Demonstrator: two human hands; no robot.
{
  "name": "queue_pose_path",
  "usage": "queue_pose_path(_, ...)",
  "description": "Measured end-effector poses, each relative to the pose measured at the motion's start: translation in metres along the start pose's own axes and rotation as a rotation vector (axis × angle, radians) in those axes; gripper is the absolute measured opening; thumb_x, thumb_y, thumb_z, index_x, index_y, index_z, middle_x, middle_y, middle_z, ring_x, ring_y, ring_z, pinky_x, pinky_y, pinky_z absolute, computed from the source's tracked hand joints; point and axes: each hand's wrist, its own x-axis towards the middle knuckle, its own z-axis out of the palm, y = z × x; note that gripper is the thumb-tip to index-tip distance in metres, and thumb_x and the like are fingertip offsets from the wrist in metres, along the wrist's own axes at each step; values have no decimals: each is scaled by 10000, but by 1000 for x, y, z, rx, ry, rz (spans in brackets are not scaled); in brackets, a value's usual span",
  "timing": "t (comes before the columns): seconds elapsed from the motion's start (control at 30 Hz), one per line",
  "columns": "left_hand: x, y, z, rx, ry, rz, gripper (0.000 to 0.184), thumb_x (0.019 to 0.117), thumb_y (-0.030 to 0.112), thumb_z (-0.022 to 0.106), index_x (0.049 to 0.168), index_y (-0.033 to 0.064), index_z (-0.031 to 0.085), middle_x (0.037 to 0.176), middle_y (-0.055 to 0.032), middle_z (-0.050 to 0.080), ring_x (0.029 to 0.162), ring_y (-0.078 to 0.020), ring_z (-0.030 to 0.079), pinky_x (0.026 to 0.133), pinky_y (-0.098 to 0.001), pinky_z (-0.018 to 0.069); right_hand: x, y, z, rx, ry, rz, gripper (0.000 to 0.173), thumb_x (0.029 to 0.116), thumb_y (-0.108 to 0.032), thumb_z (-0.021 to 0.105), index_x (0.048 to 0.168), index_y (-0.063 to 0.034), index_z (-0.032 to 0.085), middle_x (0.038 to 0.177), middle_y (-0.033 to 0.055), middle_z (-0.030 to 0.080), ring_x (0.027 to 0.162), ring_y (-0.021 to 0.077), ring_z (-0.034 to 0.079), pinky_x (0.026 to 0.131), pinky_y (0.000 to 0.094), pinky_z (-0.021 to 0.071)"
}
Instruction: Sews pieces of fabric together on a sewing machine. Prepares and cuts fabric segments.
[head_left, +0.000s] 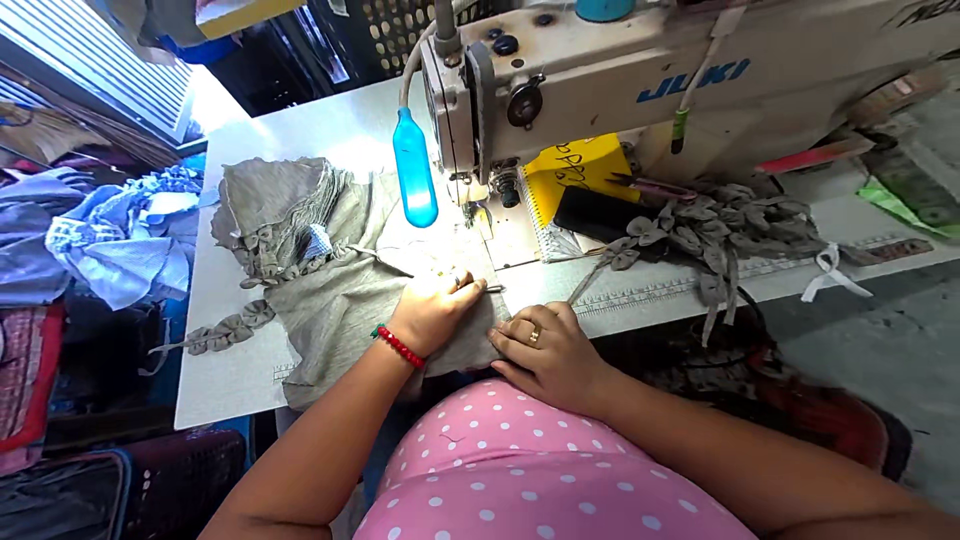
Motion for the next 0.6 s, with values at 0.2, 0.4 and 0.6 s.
queue_pose_path(0.2, -3, -4, -4, -35, -7, 54, 254, 957, 30, 584, 1064, 122, 795, 942, -88, 731, 865, -253, 688, 707, -386, 537, 3, -4, 4, 3, 20, -8, 381, 1039, -392, 473, 1155, -174, 763, 1081, 17, 740, 1051, 242, 636, 907, 466, 436)
queue_pose_path(0.4, -8, 3, -9, -106, -54, -56, 296, 945, 55, 572, 1109, 155, 797, 970, -60, 726, 945, -240, 674, 818, -418, 536, 3, -6, 3, -32, 9, -21, 398, 1043, -406, 458, 1152, -176, 764, 1085, 10, 745, 1043, 238, 647, 903, 472, 446)
queue_pose_path(0.6, -16, 5, -10, -106, -90, -80, 324, 967, 118, 543, 1192, 169, 771, 1097, -64, 731, 1050, -250, 668, 894, -467, 513, 23, 20, -11, 52, 82, 71, 342, 1012, -350, 533, 1202, -165, 748, 1200, 47, 724, 1147, 248, 646, 955, 506, 474)
